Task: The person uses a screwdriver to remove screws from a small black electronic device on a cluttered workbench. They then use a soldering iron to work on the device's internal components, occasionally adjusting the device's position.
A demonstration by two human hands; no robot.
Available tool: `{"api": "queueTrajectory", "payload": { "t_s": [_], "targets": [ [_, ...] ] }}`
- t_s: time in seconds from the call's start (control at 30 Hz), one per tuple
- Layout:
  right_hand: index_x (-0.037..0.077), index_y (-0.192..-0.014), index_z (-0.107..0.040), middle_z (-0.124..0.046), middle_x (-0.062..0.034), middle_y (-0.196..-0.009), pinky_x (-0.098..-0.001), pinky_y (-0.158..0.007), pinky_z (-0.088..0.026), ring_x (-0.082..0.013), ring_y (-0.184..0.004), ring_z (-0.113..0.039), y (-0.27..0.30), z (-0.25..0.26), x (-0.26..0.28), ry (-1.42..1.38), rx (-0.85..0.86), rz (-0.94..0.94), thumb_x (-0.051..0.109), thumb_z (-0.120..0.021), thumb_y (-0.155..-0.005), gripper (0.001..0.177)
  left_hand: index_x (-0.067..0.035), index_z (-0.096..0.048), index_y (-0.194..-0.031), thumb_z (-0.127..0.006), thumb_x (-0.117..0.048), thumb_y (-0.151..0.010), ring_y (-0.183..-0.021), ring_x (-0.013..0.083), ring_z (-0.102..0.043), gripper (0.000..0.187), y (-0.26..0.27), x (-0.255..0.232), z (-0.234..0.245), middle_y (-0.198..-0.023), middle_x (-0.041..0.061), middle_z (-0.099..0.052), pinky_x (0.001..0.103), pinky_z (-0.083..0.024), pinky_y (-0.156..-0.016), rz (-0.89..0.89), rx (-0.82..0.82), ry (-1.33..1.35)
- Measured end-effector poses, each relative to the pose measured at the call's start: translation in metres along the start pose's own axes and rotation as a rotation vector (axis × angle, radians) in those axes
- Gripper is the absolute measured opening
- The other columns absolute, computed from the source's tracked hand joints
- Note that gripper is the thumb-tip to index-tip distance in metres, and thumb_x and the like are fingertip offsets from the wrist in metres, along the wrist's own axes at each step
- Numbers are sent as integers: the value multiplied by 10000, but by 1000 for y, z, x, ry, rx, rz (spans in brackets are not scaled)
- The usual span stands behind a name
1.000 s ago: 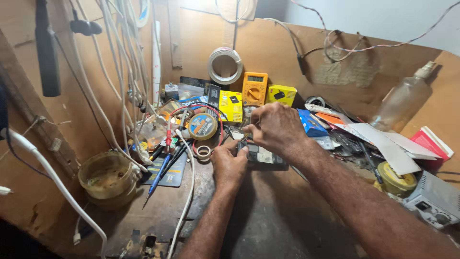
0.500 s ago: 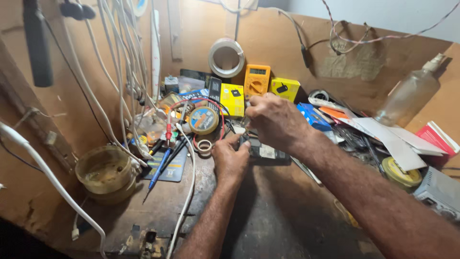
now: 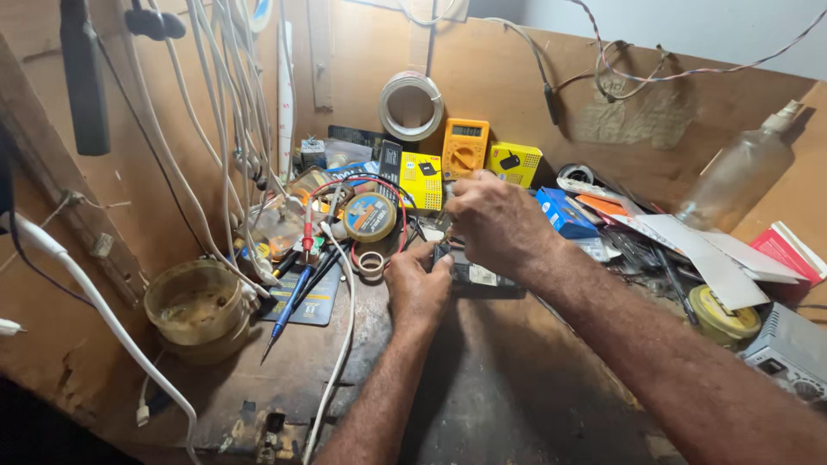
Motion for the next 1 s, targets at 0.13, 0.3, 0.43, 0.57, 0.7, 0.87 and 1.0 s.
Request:
{"api": "queueTrajectory", "payload": {
  "t_s": [0.13, 0.3, 0.43, 0.57, 0.7, 0.87, 1.0],
  "targets": [
    [41, -788, -742, -696, -153, -834, -449, -800, -565, -330, -888, -685, -1, -4, -7, 82, 207, -170, 265, -782, -824, 231, -50, -777, -1116, -777, -138, -775, -748, 187, -767, 351, 1, -3, -2, -849, 159, -797, 352, -578, -721, -1, 23, 31],
    [63, -772, -757, -706, -163, -784, -486, -700, -565, -367, -808, -690, -4, 7, 2, -11, 36, -16, 109, -776, -668, 115, -61, -782, -1097, -786, -132, -771, -741, 183, -774, 334, 0, 0, -3, -864, 142, -799, 335, -579, -736, -27, -7, 29],
    [103, -735, -772, -716, -158, -761, -476, -717, -576, -346, -771, -721, -7, 3, 0, 46, 101, -125, 133, -785, -691, 54, -73, -796, -1087, -769, -121, -785, -724, 161, -751, 307, 1, 0, -1, -832, 134, -801, 337, -569, -698, -29, 22, 36],
    [139, -802, -790, -739, -157, -774, -467, -749, -577, -328, -773, -737, -1, 6, -4, -85, 174, -349, 245, -826, -735, 131, -72, -803, -1084, -767, -117, -790, -697, 163, -737, 299, 1, -4, -2, -808, 142, -805, 341, -564, -679, -34, 26, 30],
    [169, -834, -813, -746, -150, -804, -472, -761, -573, -332, -794, -736, 0, 8, -4, -95, 187, -390, 242, -833, -723, 135, -66, -787, -1093, -758, -94, -773, -714, 149, -753, 322, 4, -5, 0, -840, 130, -809, 332, -575, -685, -109, 10, 87],
    [122, -821, -823, -758, -133, -795, -466, -711, -549, -325, -777, -719, 19, 14, -9, -203, 72, -433, 287, -851, -725, 193, -25, -795, -1019, -750, -122, -783, -736, 157, -766, 260, 4, -7, -2, -845, 128, -802, 328, -593, -700, -91, 29, 60],
    [81, -958, -784, -771, -129, -858, -382, -684, -566, -254, -728, -754, 76, 24, -30, -425, -394, -721, 220, -747, -871, 168, 8, -781, -1012, -800, -163, -755, -723, 209, -740, 309, 1, -5, 4, -800, 130, -784, 355, -584, -715, -13, -51, -27]
  ]
}}
Point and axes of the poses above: each hand's wrist, its own y-axis away from the middle knuckle, its own z-axis out of the back of the hand, x = y × z, the point moved 5 cm from there along -y, towards the middle knuckle
